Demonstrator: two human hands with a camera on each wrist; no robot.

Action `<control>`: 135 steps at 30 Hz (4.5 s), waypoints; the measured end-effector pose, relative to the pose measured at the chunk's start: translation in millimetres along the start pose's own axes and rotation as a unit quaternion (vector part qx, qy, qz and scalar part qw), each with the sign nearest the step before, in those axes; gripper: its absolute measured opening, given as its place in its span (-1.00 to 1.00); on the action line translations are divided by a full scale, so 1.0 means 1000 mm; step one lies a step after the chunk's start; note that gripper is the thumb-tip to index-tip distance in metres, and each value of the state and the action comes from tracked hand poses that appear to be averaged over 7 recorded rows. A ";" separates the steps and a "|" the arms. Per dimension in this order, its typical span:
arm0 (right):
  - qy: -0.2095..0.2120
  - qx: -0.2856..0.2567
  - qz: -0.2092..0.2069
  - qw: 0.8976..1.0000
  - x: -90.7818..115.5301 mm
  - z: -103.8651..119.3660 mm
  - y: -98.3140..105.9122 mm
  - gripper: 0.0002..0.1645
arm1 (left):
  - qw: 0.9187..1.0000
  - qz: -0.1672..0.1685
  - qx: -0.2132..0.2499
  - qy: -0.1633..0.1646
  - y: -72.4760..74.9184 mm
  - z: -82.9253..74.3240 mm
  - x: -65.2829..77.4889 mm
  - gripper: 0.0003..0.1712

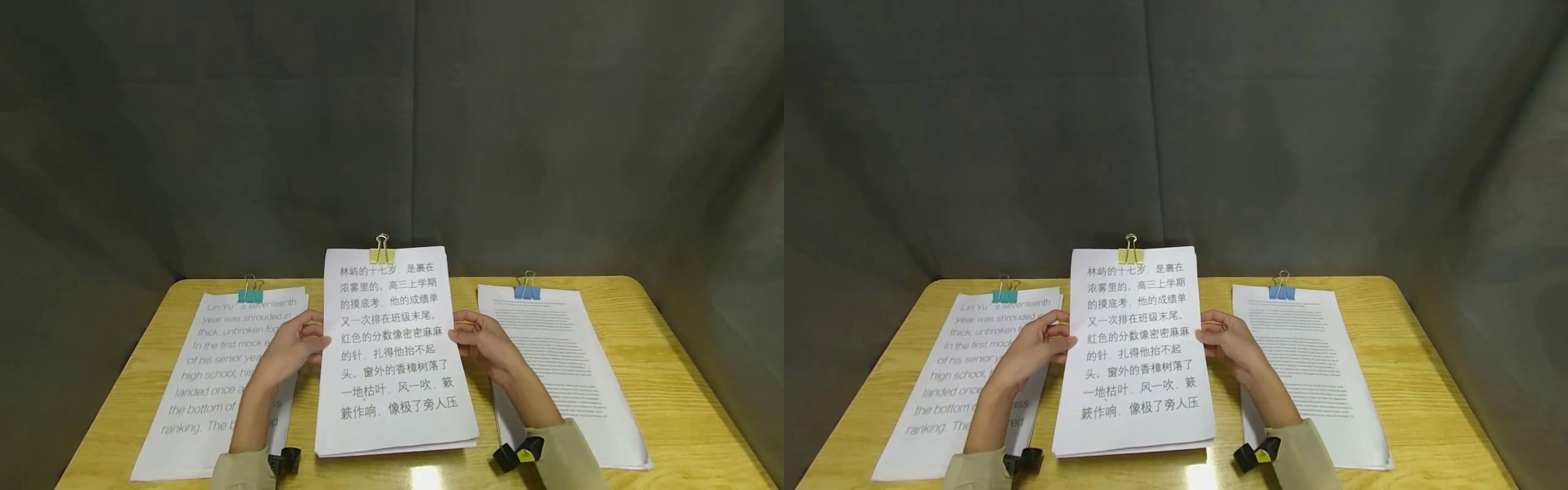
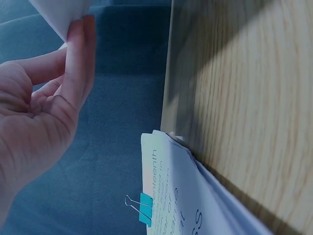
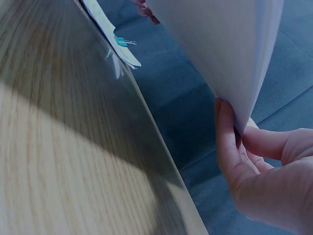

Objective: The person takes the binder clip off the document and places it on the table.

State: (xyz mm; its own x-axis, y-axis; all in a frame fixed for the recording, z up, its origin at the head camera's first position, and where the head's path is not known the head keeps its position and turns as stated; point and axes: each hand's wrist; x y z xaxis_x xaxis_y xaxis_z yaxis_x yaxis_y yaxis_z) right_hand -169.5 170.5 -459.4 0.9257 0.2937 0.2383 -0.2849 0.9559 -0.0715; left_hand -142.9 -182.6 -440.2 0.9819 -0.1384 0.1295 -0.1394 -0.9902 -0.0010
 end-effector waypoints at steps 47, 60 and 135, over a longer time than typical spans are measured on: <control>0.036 0.133 -0.102 0.985 0.003 -0.001 -0.012 -0.67 | 0.998 0.050 0.026 -0.020 0.002 0.004 0.002 -0.72; 0.060 0.161 -0.156 0.973 0.000 0.000 -0.017 -0.71 | 1.000 -0.026 -0.005 -0.015 -0.006 0.002 0.003 -0.71; 0.114 0.086 -0.152 0.978 0.013 0.036 0.020 -0.74 | 0.999 0.020 0.047 0.000 -0.010 0.003 0.000 -0.50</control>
State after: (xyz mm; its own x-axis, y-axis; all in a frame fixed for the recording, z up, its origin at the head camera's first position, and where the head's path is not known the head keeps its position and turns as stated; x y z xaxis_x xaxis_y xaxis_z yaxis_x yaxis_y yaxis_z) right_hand -172.5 192.9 -422.9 1.0000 0.0079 -0.0003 -0.0078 0.9904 0.1378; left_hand -140.7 -172.4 -443.2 0.9758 -0.1772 0.1284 -0.1652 -0.9813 -0.0990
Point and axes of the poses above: each hand's wrist, its own x-axis away from the middle knuckle, its own y-axis out of the back of the hand, z = x × y, and after that the axes turned 12 degrees about x, right-handed
